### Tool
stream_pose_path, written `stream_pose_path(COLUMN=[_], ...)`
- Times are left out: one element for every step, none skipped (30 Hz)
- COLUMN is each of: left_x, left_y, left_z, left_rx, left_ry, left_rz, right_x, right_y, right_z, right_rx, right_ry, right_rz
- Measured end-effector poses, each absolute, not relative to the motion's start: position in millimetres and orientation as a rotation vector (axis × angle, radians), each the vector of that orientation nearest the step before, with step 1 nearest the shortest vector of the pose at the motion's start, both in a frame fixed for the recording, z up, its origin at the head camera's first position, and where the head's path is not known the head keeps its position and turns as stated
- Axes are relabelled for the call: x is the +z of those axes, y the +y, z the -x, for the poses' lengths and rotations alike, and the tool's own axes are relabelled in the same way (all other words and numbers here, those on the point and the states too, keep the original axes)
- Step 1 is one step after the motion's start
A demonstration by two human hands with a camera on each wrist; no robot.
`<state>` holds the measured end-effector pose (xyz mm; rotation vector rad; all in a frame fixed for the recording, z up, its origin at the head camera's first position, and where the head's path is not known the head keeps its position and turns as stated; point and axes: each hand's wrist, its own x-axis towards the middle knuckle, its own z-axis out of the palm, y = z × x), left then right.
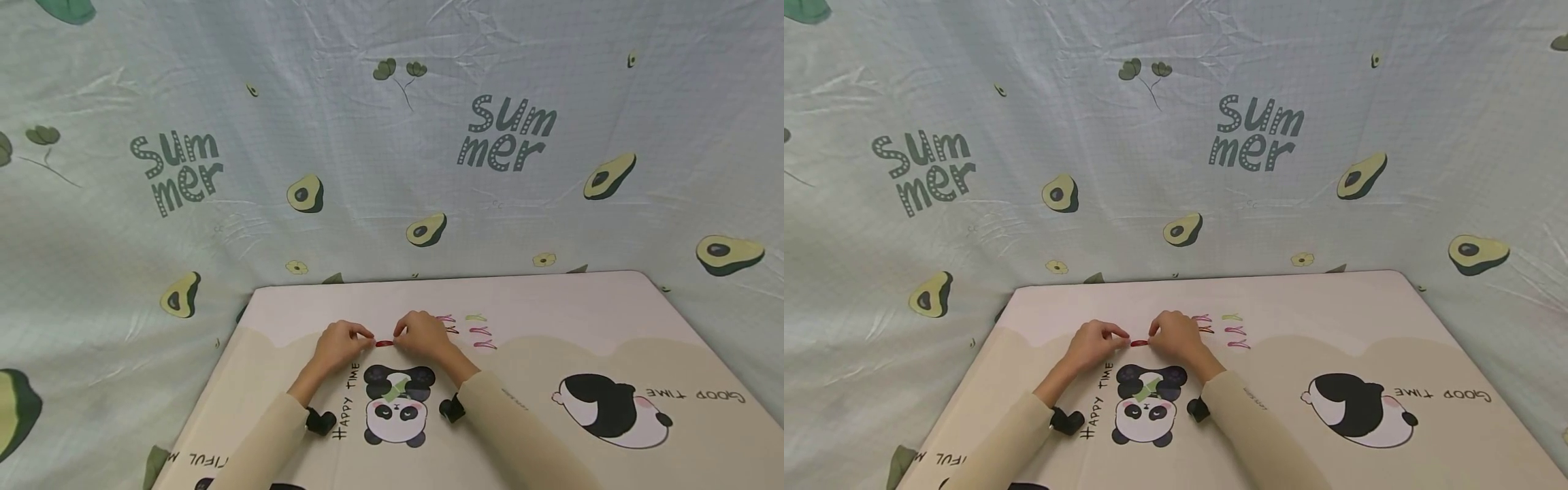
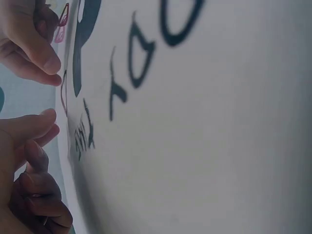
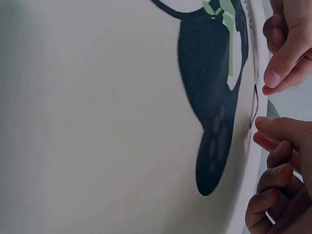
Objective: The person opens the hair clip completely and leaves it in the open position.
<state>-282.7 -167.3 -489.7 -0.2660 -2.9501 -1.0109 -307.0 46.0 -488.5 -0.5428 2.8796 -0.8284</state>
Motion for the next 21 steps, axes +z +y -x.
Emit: stream_pose_path(left_x=[-490.9,-491.4,-491.9,-492.2,-492.5,-493.0,-493.0,-492.9,-493.1,-493.2,-493.6,-493.6,-493.6,-493.6,-493.5,-493.3,-493.3,-493.1,-492.9,-493.1,-493.1], left_y=[-167.0,-166.8,-166.7,-166.5,-166.4,-166.3,-166.2,-166.1,-166.0,-165.9,-165.8,-165.7,-165.5,-165.4,-165.2,-164.9,-164.6,-164.3,-164.1,-163.8,-163.5], left_z=[282.2,281.6,281.2,280.8,280.6,280.4,280.4,280.5,280.6,280.7,281.0,281.1,281.3,281.4,281.5,281.8,282.0,282.1,282.3,282.6,283.0], left_rx=[-1.011,-1.013,-1.012,-1.011,-1.012,-1.005,-1.002,-0.995,-0.985,-0.980,-0.978,-0.981,-0.989,-0.995,-1.000,-1.008,-1.010,-1.011,-1.007,-0.998,-0.992], left_ry=[-2.954,-2.959,-2.962,-2.964,-2.966,-2.968,-2.967,-2.967,-2.968,-2.970,-2.972,-2.974,-2.975,-2.977,-2.978,-2.979,-2.978,-2.979,-2.980,-2.980,-2.981], left_rz=[0.275,0.285,0.294,0.305,0.313,0.322,0.329,0.332,0.333,0.334,0.331,0.330,0.327,0.325,0.326,0.325,0.325,0.324,0.325,0.327,0.331], right_x=[-489.3,-490.5,-492.0,-493.0,-493.5,-494.0,-494.4,-495.6,-495.8,-496.0,-496.4,-497.3,-498.1,-498.6,-498.2,-498.2,-497.9,-497.5,-497.0,-496.4,-496.0], right_y=[46.0,46.2,46.2,46.3,46.2,46.1,45.8,45.4,44.8,44.1,43.4,42.7,42.0,41.3,40.6,40.0,39.6,39.2,38.9,38.9,38.8], right_z=[306.3,305.9,305.8,305.2,304.6,304.0,303.7,304.0,303.5,303.2,303.2,303.4,303.7,303.9,303.8,303.9,303.9,303.9,303.9,303.8,303.7], right_rx=[-0.827,-0.822,-0.811,-0.808,-0.809,-0.803,-0.806,-0.808,-0.813,-0.823,-0.829,-0.836,-0.847,-0.857,-0.870,-0.883,-0.896,-0.906,-0.917,-0.924,-0.929], right_ry=[2.884,2.891,2.899,2.904,2.908,2.914,2.919,2.925,2.927,2.926,2.925,2.923,2.919,2.913,2.906,2.899,2.892,2.886,2.878,2.871,2.863], right_rz=[0.542,0.544,0.543,0.543,0.542,0.545,0.546,0.550,0.553,0.553,0.551,0.548,0.543,0.538,0.530,0.520,0.513,0.506,0.499,0.494,0.485])
